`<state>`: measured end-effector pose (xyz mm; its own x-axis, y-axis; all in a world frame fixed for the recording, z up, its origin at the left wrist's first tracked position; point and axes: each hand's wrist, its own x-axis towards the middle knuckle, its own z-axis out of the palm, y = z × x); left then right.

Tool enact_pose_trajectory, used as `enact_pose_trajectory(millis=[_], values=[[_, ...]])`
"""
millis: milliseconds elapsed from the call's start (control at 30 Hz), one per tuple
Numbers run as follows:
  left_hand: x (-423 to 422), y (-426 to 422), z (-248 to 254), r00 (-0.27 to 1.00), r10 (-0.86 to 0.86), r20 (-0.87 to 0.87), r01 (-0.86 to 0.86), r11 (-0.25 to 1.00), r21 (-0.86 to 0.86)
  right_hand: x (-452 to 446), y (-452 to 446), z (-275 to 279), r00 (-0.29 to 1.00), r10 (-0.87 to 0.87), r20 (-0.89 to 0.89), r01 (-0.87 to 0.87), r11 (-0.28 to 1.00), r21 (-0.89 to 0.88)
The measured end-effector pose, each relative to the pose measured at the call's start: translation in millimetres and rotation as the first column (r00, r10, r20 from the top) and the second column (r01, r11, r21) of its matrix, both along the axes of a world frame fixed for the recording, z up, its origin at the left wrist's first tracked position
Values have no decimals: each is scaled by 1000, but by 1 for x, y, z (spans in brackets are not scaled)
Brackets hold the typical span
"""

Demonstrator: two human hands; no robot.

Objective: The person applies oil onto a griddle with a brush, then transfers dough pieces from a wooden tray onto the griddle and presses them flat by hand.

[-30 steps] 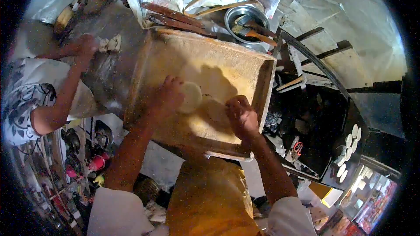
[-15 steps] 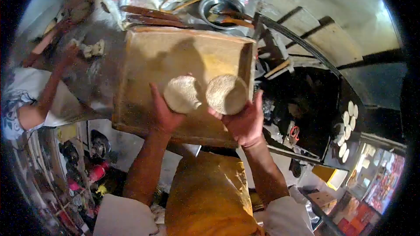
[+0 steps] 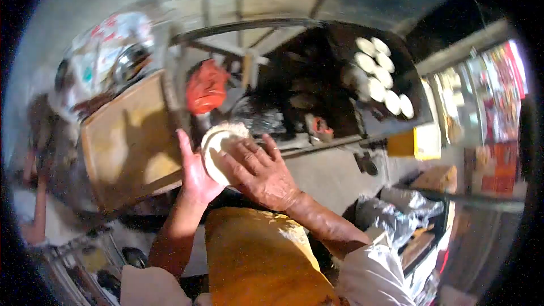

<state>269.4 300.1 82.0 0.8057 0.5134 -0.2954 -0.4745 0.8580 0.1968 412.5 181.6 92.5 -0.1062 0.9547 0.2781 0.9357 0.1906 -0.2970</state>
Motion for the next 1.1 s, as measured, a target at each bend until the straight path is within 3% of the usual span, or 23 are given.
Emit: enact_pose_trajectory(millis=[67, 100, 200, 267, 333, 400, 433, 467, 533, 567, 600, 667, 733, 833, 900, 933, 967, 1033, 1100], values=[[54, -51, 7, 993, -80, -86, 83, 996, 26, 50, -55, 3, 999, 28, -32, -27, 999, 40], [79, -75, 4, 985, -172, 6, 172, 985, 3, 73, -84, 6, 997, 6, -71, -4, 1000, 21], [146, -143, -19, 928, -348, -133, 348, 937, -27, 136, -167, 15, 967, -68, -244, 63, 998, -30], [187, -179, -27, 799, -517, -306, 512, 853, -103, 171, -214, 7, 838, -303, -453, 150, 928, -342], [220, -208, -73, 766, -585, -265, 567, 810, -150, 198, -252, 2, 470, -611, -636, 326, 791, -518], [250, -228, -76, 747, -633, -204, 623, 773, -117, 224, -274, -22, 9, -505, -863, 498, 751, -434], [274, -232, -71, 700, -638, -321, 612, 767, -191, 242, -287, -31, -104, -476, -873, 532, 715, -454], [288, -228, -134, 736, -629, -250, 640, 767, -42, 261, -297, -36, -215, -440, -872, 561, 675, -479], [330, -198, -122, 700, -687, 195, 698, 716, 15, 293, -310, -42, -422, -306, -854, 578, 635, -513], [366, -202, -74, 750, -595, -289, 653, 736, 178, 307, -317, -44, -457, -268, -848, 582, 631, -513], [398, -200, -62, 793, -491, -361, 571, 806, 156, 321, -321, -46, -458, -262, -849, 589, 626, -511], [466, -176, -75, 818, -491, -299, 573, 740, 353, 346, -326, -50, -469, -330, -819, 593, 569, -570], [538, -148, -98, 860, -461, -220, 511, 787, 347, 371, -332, -58, -528, -339, -779, 570, 539, -621], [647, -128, -92, 857, -472, -206, 515, 806, 292, 413, -331, -67, -575, -259, -776, 615, 488, -619], [695, -114, -102, 732, -243, -636, 608, 653, 451, 441, -322, -62, -600, -255, -758, 614, 460, -641], [711, -107, -104, 579, -76, -812, 768, 383, 512, 454, -317, -61, -610, -235, -757, 622, 450, -641], [719, -102, -113, 569, -85, -818, 777, 381, 501, 468, -313, -63, -615, -251, -748, 625, 422, -656], [719, -93, -135, 772, 178, -611, 627, -51, 777, 500, -299, -70, -630, -256, -733, 622, 399, -674], [710, -89, -136, 810, 183, -557, 584, -167, 794, 532, -277, -73, -626, -256, -736, 633, 384, -672]])
